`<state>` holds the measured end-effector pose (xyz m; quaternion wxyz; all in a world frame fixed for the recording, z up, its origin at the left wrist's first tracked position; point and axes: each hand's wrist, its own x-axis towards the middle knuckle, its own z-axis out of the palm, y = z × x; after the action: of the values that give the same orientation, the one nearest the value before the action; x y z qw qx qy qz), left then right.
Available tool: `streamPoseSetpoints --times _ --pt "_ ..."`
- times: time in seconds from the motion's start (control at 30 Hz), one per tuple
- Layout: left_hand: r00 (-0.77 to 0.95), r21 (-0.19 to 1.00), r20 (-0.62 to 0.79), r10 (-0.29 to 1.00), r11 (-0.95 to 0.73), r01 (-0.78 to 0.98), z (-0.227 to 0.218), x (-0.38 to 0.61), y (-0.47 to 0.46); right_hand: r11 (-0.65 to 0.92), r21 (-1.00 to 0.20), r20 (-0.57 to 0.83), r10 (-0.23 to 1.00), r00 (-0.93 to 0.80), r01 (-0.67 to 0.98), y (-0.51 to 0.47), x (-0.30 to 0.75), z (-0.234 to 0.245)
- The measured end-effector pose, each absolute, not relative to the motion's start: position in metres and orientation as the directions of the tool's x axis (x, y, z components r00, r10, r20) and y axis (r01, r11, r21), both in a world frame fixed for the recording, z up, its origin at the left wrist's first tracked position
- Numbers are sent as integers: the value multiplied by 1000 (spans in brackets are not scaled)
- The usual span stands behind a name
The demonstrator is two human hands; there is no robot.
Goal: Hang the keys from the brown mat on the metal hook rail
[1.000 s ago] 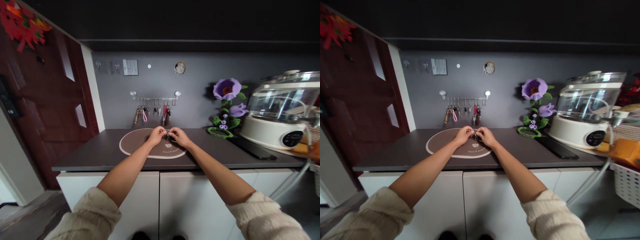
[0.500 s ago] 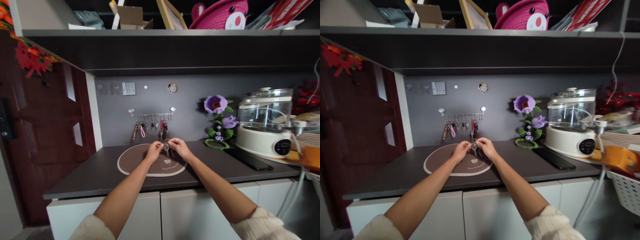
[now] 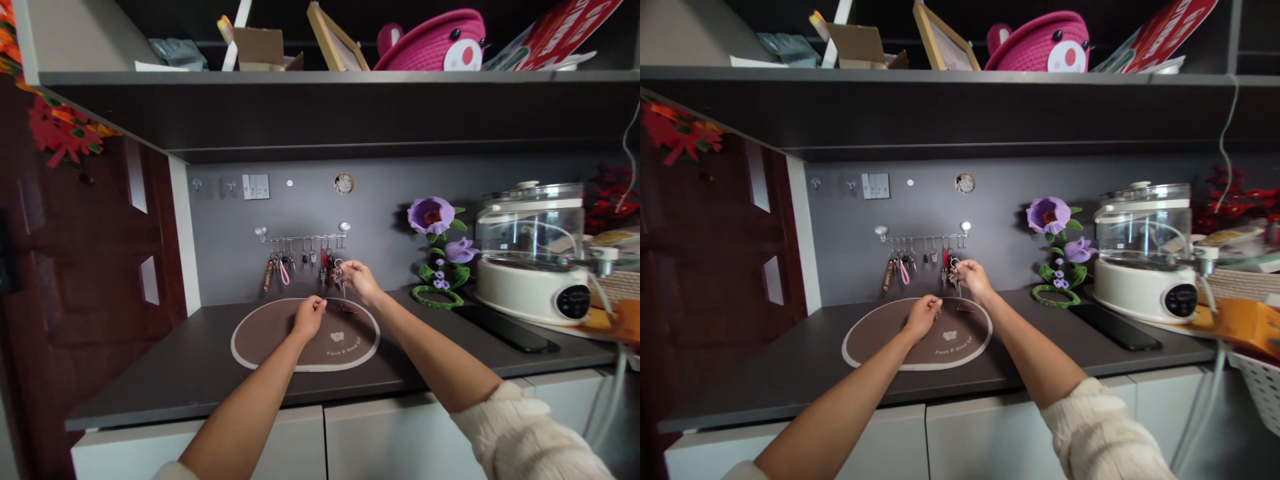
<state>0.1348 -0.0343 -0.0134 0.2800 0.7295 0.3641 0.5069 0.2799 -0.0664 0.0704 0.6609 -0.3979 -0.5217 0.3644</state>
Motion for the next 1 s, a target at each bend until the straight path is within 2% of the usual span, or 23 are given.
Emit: streamPoseSetpoints --times 0.53,1.0 --pt "226 803 504 833 -549 233 -13 137 -34 371 -926 310 852 422 -70 -18 288 118" --pt "222 807 491 843 -536 249 -12 137 -35 266 -957 178 852 492 -114 6 289 116"
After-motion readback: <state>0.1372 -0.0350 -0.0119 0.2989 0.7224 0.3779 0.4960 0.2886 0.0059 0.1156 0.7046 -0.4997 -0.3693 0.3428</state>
